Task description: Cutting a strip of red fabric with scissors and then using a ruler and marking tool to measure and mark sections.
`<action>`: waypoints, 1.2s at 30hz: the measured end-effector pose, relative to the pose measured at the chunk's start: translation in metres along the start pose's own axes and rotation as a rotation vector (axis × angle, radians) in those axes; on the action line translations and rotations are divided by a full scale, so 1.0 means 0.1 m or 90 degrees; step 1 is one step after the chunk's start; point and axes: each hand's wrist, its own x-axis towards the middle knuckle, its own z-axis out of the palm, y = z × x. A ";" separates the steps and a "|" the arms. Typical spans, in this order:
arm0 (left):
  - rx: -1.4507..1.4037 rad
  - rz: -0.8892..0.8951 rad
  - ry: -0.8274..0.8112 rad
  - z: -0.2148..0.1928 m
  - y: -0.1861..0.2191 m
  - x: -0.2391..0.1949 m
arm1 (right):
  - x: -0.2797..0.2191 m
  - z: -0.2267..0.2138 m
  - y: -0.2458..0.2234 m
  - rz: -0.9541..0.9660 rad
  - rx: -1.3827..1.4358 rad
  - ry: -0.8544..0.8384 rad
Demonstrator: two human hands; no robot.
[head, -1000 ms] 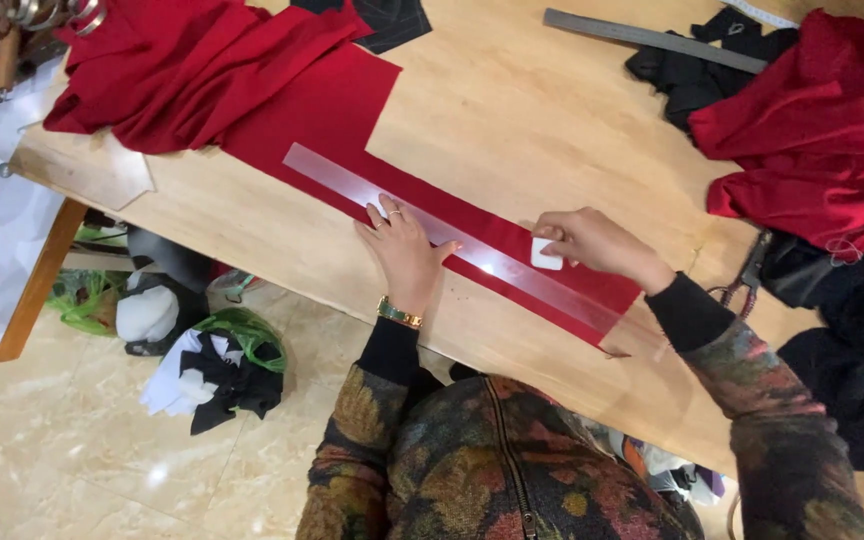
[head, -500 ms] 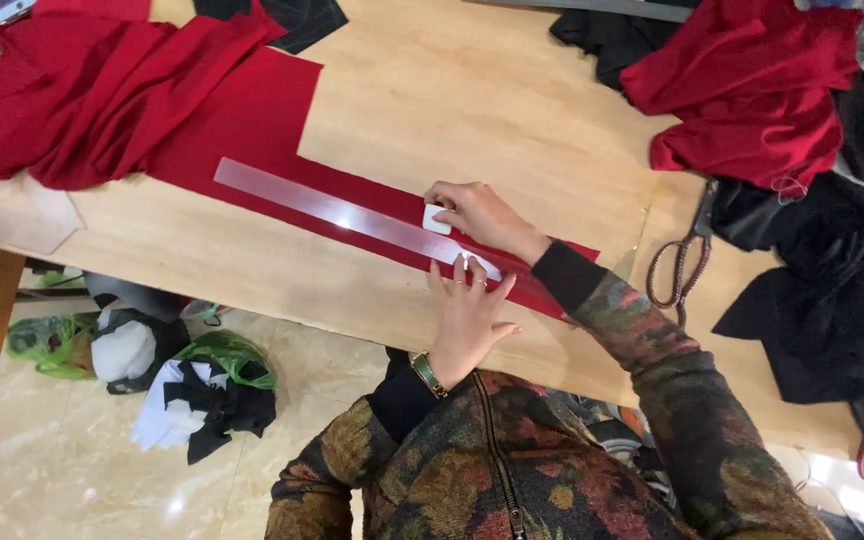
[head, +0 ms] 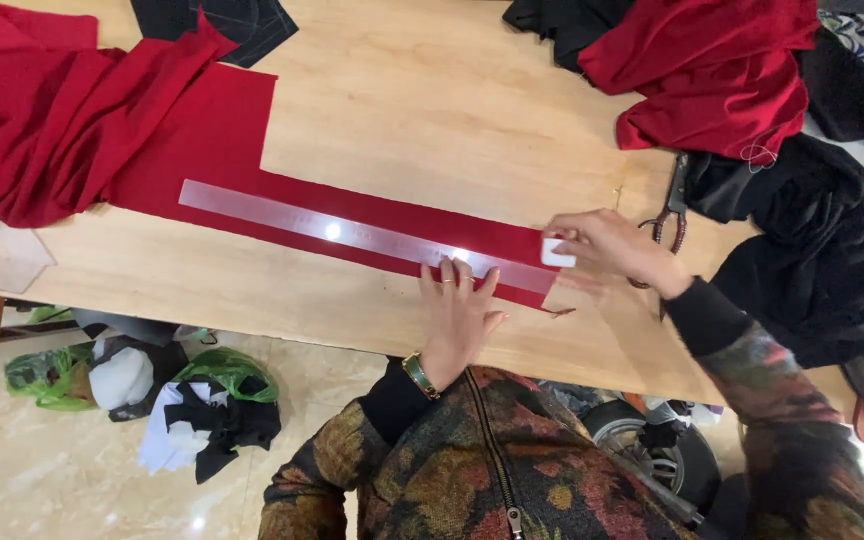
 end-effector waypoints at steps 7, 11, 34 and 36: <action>0.008 0.107 0.031 0.12 0.29 -0.01 | 0.55 0.50 -0.11 -0.129 0.089 0.155; 0.028 0.101 -0.026 0.07 0.28 0.02 | 0.53 0.60 -0.03 -0.165 0.047 0.167; -0.073 0.116 0.056 0.44 -0.76 0.71 | -0.94 1.38 0.67 0.072 0.286 0.433; -0.049 0.128 0.043 0.45 -0.78 0.77 | -0.89 1.30 0.39 0.008 0.267 0.460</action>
